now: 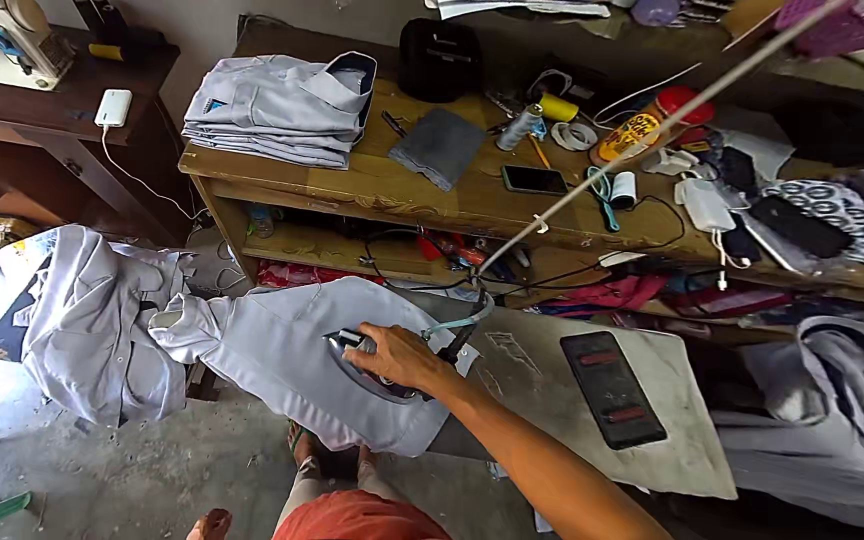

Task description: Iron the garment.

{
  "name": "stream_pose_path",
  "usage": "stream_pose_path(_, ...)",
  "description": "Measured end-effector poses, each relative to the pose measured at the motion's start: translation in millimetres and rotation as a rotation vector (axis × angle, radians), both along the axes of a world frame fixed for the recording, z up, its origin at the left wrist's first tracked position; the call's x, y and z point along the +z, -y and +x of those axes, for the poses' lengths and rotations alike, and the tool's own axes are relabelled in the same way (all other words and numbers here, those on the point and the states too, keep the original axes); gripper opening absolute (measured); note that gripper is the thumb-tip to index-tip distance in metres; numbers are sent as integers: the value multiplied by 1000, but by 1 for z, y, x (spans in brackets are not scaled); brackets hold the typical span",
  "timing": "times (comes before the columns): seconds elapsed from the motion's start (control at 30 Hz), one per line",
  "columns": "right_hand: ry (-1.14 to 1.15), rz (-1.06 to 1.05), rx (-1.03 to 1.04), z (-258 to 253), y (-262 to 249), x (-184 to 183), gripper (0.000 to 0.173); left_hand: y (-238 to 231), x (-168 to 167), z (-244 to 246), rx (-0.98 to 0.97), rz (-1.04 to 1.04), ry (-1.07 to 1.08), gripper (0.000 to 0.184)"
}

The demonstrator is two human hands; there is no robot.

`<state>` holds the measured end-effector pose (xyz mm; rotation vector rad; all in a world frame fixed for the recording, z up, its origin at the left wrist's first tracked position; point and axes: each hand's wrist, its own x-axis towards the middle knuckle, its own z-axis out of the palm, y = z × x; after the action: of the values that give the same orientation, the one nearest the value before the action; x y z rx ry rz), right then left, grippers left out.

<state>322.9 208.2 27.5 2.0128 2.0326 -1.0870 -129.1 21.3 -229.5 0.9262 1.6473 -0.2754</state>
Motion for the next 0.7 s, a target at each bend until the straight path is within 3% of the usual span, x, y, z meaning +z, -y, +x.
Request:
stream_pose_path(0.07, 8, -13, 44, 3, 12, 7, 64, -15, 16, 3, -50, 197, -88, 35)
stream_pose_path(0.23, -4, -38, -76, 46, 59, 28, 64, -81, 71, 44, 345, 957, -261, 39)
stream_pose_path(0.37, -3, 41, -262, 104, 105, 27, 59, -148, 132, 98, 80, 1397, -267, 34)
stream_pose_path(0.5, 13, 133, -477, 173, 139, 15, 60, -194, 159, 190, -267, 1440, -67, 36)
stream_pose_path(0.7, 75, 114, -723, 254, 152, -10, 58, -234, 122, 309, -835, 1349, 42, 59)
